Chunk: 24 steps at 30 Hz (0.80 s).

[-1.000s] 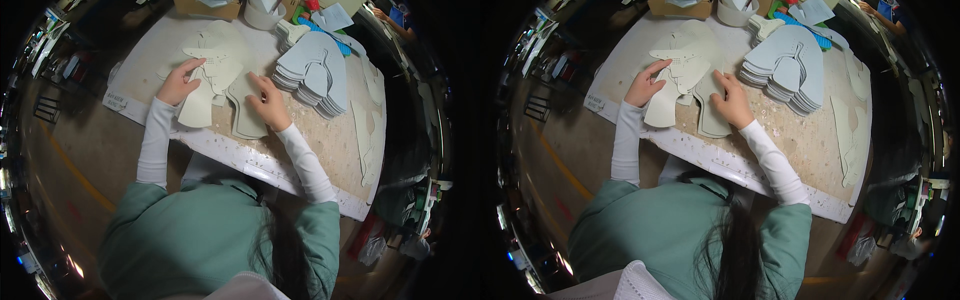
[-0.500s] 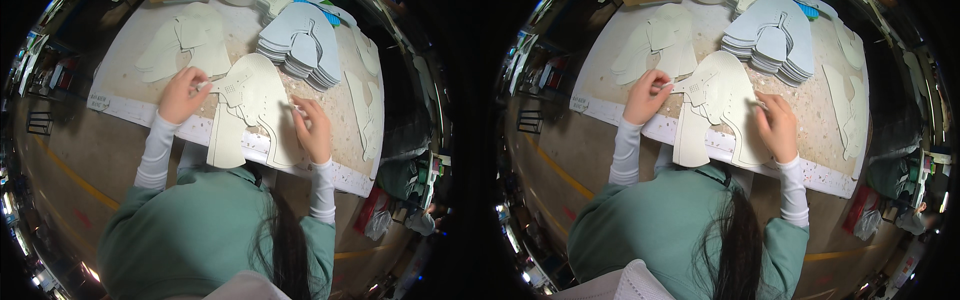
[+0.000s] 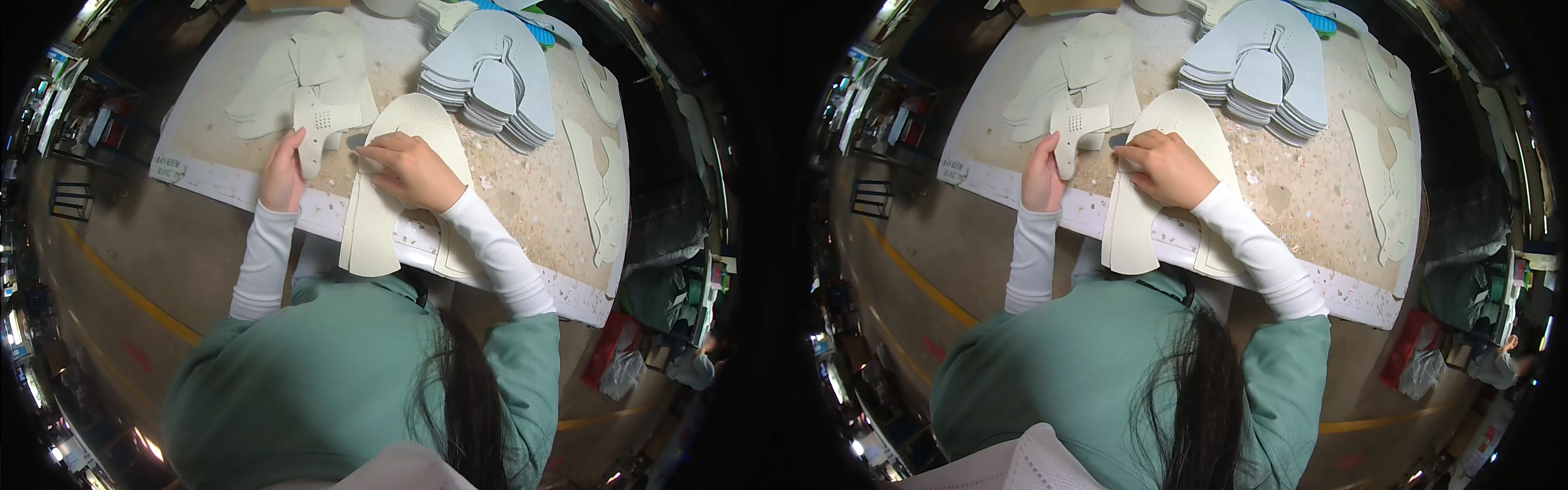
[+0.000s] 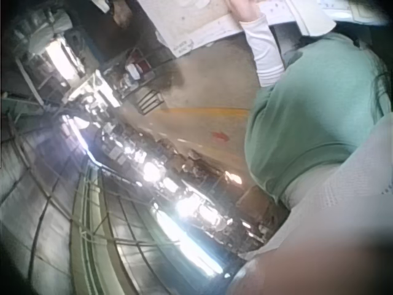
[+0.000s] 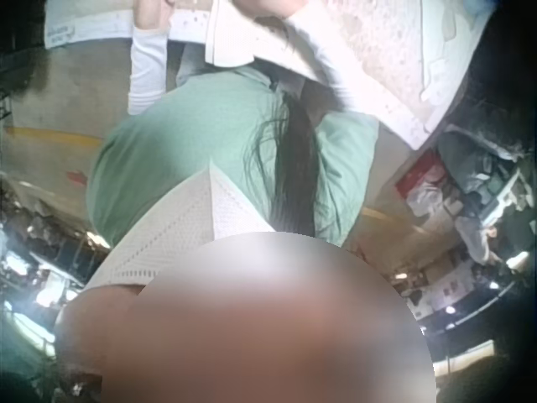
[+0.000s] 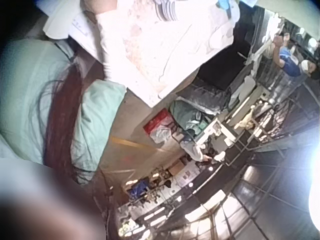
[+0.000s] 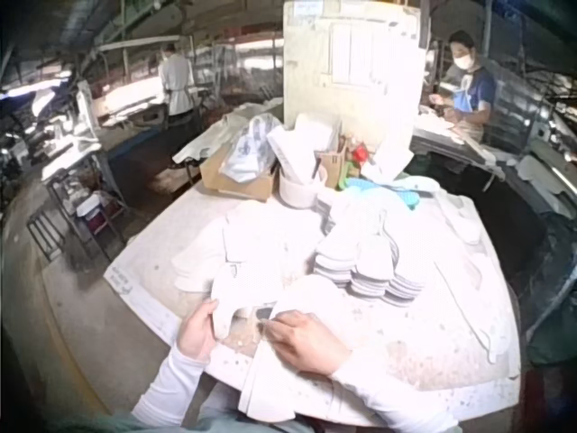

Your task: The person repeatedly picks up white shoe upper parts and gray insole pieces from a table, aligns them, and stacks them into separate piles. The person handles the parts one at a time, turning them over and placing them in neat stacks.

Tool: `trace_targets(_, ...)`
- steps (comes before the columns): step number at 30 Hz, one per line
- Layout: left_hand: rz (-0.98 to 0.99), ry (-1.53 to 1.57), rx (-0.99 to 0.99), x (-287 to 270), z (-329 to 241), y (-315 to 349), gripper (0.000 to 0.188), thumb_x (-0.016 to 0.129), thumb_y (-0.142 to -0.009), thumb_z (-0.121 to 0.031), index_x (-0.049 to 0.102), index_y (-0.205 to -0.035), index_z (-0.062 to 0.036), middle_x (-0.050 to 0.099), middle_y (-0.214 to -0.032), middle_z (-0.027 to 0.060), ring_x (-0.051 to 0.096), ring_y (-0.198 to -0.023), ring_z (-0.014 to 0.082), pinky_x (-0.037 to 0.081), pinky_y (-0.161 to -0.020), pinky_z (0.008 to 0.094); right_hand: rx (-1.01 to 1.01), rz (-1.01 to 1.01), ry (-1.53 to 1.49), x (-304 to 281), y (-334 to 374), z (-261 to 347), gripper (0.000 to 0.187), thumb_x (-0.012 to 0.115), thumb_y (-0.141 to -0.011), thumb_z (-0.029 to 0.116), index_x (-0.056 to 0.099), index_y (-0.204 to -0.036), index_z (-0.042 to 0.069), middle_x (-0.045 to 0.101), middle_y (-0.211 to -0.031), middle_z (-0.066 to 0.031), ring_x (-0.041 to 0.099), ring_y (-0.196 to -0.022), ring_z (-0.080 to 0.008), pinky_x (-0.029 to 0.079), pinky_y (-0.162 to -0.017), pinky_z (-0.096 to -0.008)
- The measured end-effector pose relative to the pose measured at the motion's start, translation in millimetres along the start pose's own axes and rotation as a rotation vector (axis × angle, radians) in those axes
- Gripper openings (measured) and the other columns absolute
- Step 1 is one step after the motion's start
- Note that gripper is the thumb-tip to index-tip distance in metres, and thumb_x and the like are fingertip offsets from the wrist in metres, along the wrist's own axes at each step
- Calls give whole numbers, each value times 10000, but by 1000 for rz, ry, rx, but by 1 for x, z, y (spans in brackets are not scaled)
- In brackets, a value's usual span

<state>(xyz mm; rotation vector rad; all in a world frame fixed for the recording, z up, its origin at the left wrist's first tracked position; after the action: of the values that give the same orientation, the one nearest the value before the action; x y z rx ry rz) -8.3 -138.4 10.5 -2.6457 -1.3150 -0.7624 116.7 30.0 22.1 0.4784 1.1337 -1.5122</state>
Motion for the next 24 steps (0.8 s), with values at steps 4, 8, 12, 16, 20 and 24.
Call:
trace_targets(4,128,98,39,16,3,17,289,491,-904,-84,469,-1176,13,574,-1064,82,572,-908,163,471,-835,307,94,-51,76,-9,8,6,297,666,-712,78,632,-1005,47,590,-900,-83,565,-875,-258,453,-745,-344)
trace_targets(8,288,12,-43,29,7,28,476,543,-847,21,394,-1299,6,568,-1132,109,581,-1014,198,491,-856,350,316,-265,-60,-49,25,4,141,659,-758,65,645,-896,42,609,-869,-57,593,-766,-180,464,-649,-272)
trace_targets(12,418,-63,-60,43,15,32,582,532,-855,16,266,-1372,0,550,-1168,136,566,-1050,205,483,-882,324,458,-700,-348,-77,45,13,124,623,-835,59,621,-953,23,633,-871,-33,581,-718,-105,468,-627,-226)
trace_targets(16,501,-15,-132,51,23,36,601,505,-855,22,237,-1391,-25,496,-1240,143,534,-1104,207,477,-900,316,503,-881,-639,-79,55,28,163,613,-859,60,602,-1008,-6,626,-869,-32,567,-741,-81,460,-639,-216)
trace_targets(20,572,-83,-114,54,26,38,626,482,-841,36,218,-1403,-42,439,-1302,144,504,-1146,212,476,-920,317,613,-698,-981,-55,43,33,186,608,-857,64,599,-1030,-5,625,-905,-37,561,-760,-72,466,-647,-209)
trace_targets(24,582,-59,-156,54,23,42,631,474,-814,61,237,-1390,-33,447,-1285,129,501,-1152,216,478,-935,337,711,-630,-1021,-31,32,29,179,606,-853,43,595,-1020,-19,624,-865,-40,569,-716,-68,479,-627,-196)
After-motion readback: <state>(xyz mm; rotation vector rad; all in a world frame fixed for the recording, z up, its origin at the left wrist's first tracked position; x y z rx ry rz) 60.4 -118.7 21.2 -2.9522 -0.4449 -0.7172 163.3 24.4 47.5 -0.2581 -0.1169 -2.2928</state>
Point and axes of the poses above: each hand's wrist, its own y-axis away from the middle knuckle, its own x-axis out of the palm, z = x × y, the point moved 1 cm from there along -y, towards the middle knuckle
